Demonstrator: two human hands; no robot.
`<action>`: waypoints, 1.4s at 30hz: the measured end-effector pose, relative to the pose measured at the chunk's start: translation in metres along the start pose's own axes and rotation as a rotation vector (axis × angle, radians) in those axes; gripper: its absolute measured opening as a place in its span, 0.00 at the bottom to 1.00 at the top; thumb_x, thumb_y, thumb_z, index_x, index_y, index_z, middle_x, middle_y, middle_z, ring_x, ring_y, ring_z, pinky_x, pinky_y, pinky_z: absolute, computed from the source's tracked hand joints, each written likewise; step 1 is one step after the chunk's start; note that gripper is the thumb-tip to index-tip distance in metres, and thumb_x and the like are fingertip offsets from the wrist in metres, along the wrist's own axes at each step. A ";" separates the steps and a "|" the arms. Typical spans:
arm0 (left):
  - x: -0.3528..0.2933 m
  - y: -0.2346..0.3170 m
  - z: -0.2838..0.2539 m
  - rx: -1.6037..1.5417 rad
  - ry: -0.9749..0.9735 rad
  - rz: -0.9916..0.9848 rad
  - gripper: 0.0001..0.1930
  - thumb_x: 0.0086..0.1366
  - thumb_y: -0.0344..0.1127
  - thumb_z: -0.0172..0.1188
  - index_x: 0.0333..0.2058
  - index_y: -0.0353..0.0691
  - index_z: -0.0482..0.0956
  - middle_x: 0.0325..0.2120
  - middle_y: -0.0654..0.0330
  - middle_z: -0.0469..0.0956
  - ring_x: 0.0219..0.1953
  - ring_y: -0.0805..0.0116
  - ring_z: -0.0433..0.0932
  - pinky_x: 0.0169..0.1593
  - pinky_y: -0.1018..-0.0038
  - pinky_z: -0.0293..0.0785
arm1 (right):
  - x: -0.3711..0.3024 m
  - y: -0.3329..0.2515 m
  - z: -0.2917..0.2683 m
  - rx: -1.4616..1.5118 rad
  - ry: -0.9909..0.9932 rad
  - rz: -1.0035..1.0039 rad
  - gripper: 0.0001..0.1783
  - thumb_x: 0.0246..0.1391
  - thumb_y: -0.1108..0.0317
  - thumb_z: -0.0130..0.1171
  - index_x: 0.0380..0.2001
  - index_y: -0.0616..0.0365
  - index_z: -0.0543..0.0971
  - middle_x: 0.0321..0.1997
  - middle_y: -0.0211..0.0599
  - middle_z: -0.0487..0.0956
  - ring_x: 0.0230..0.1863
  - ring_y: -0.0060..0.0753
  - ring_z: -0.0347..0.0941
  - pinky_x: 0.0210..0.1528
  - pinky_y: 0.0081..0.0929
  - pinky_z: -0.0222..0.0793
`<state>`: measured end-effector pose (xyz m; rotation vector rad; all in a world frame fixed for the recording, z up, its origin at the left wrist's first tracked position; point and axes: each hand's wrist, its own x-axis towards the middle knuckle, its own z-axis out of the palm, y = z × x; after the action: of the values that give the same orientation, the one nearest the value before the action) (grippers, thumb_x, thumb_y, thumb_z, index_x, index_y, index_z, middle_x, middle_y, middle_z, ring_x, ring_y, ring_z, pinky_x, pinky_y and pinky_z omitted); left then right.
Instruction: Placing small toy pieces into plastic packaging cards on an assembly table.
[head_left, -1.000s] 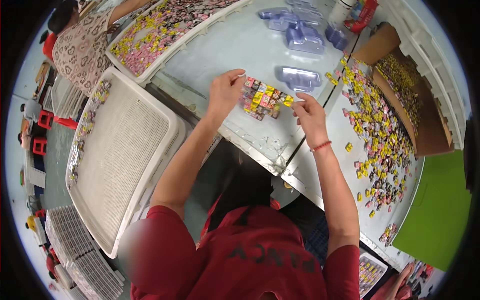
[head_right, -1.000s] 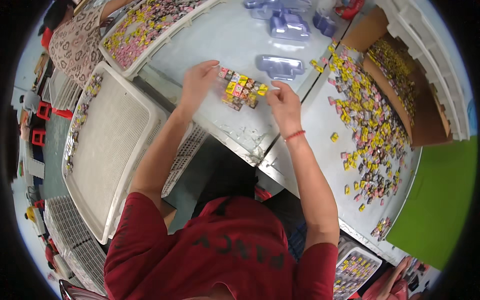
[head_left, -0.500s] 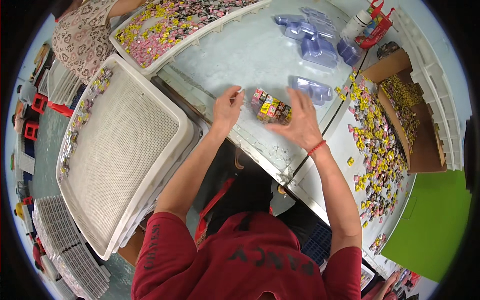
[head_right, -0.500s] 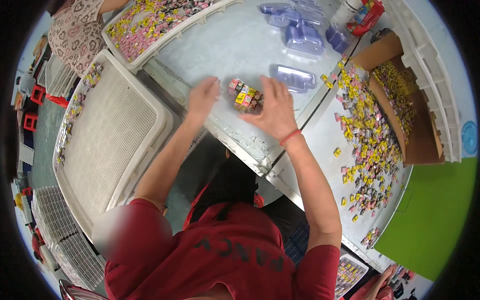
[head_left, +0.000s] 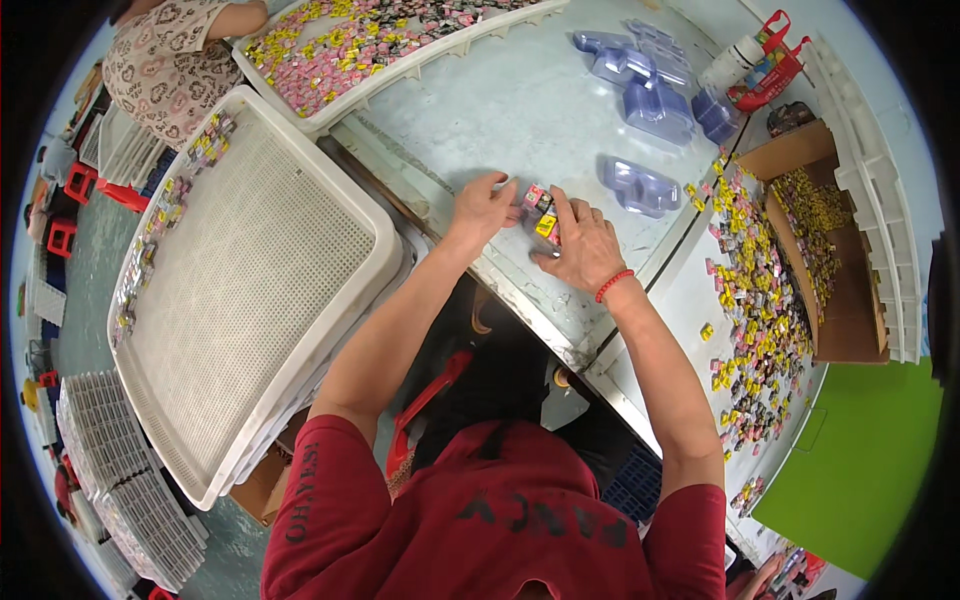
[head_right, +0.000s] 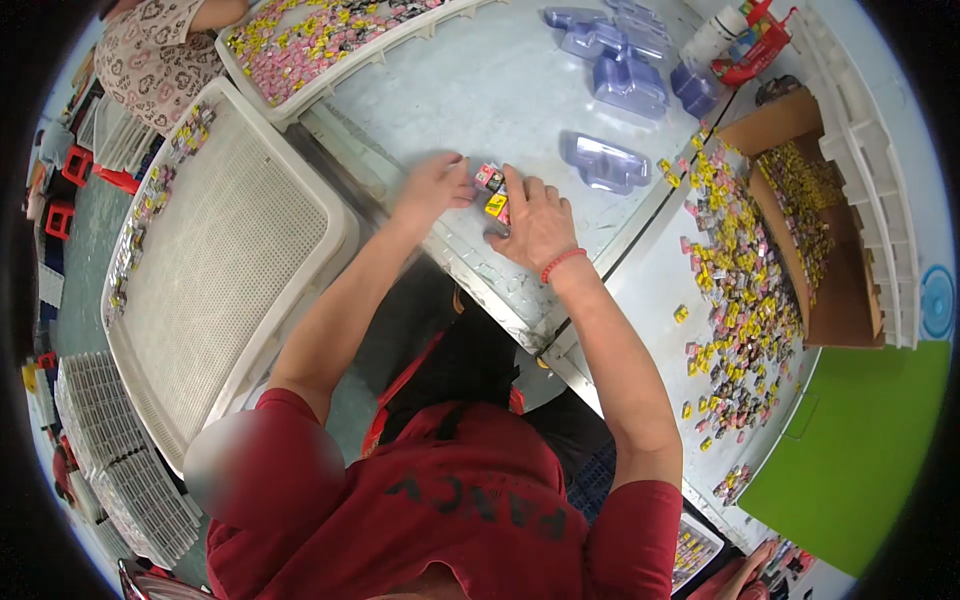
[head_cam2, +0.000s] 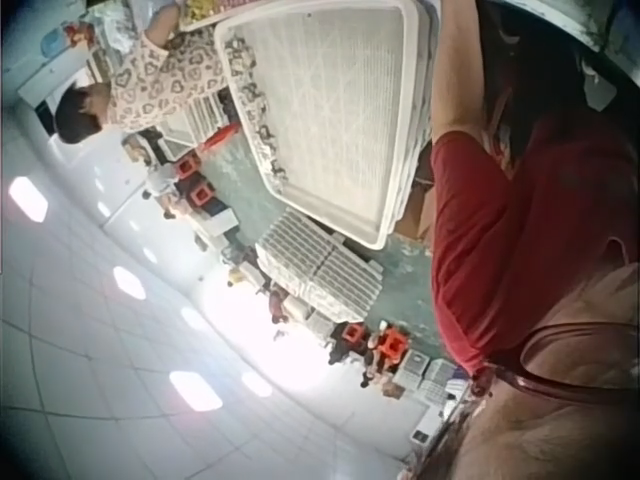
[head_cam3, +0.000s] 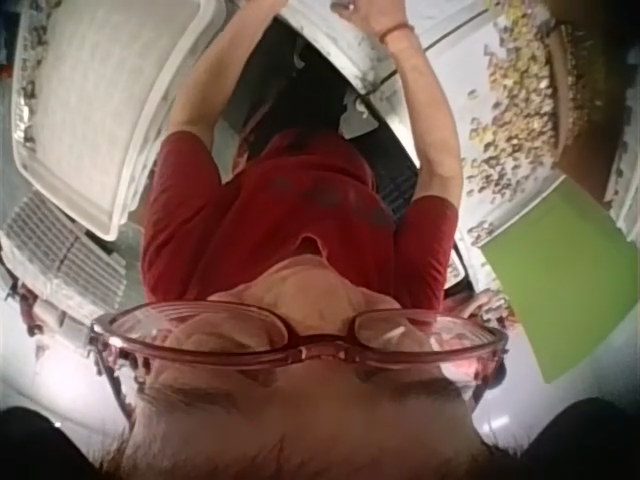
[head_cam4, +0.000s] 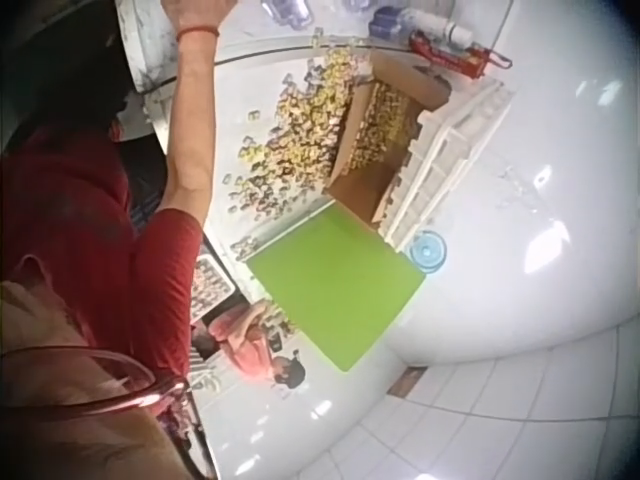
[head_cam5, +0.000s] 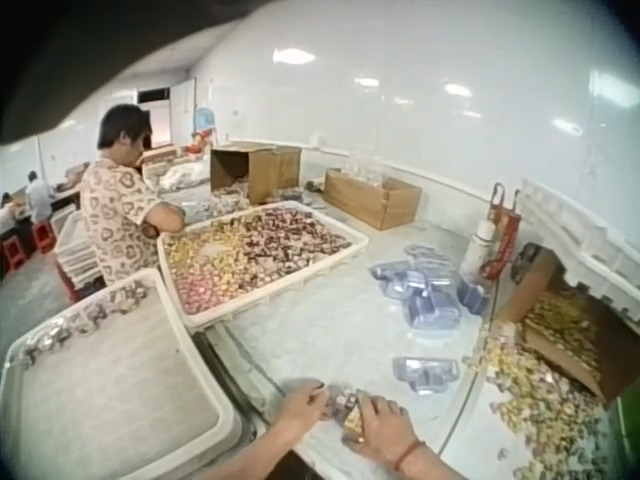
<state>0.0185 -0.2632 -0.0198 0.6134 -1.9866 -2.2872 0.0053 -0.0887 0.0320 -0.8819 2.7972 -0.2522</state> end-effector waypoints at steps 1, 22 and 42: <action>0.002 0.003 0.000 0.024 -0.046 -0.050 0.25 0.67 0.43 0.53 0.53 0.27 0.67 0.37 0.49 0.78 0.34 0.65 0.81 0.35 0.72 0.79 | -0.001 0.001 0.002 -0.039 0.053 -0.018 0.56 0.37 0.51 0.70 0.66 0.55 0.53 0.55 0.54 0.68 0.55 0.56 0.66 0.58 0.47 0.62; 0.012 0.022 0.029 0.138 -0.227 -0.274 0.36 0.51 0.48 0.71 0.49 0.25 0.68 0.43 0.50 0.74 0.42 0.63 0.76 0.42 0.69 0.75 | -0.009 0.026 0.003 0.124 0.175 -0.131 0.57 0.35 0.54 0.70 0.65 0.64 0.51 0.53 0.57 0.70 0.53 0.56 0.68 0.56 0.43 0.65; -0.020 0.040 -0.011 -0.266 -0.177 -0.135 0.23 0.52 0.43 0.70 0.37 0.28 0.77 0.30 0.53 0.79 0.29 0.67 0.79 0.32 0.73 0.77 | -0.014 -0.013 -0.062 0.070 0.388 -0.362 0.64 0.28 0.51 0.77 0.65 0.67 0.52 0.62 0.58 0.63 0.63 0.57 0.59 0.63 0.46 0.56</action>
<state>0.0315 -0.2743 0.0223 0.5534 -1.7068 -2.7122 0.0093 -0.0846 0.0972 -1.4586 2.9186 -0.6342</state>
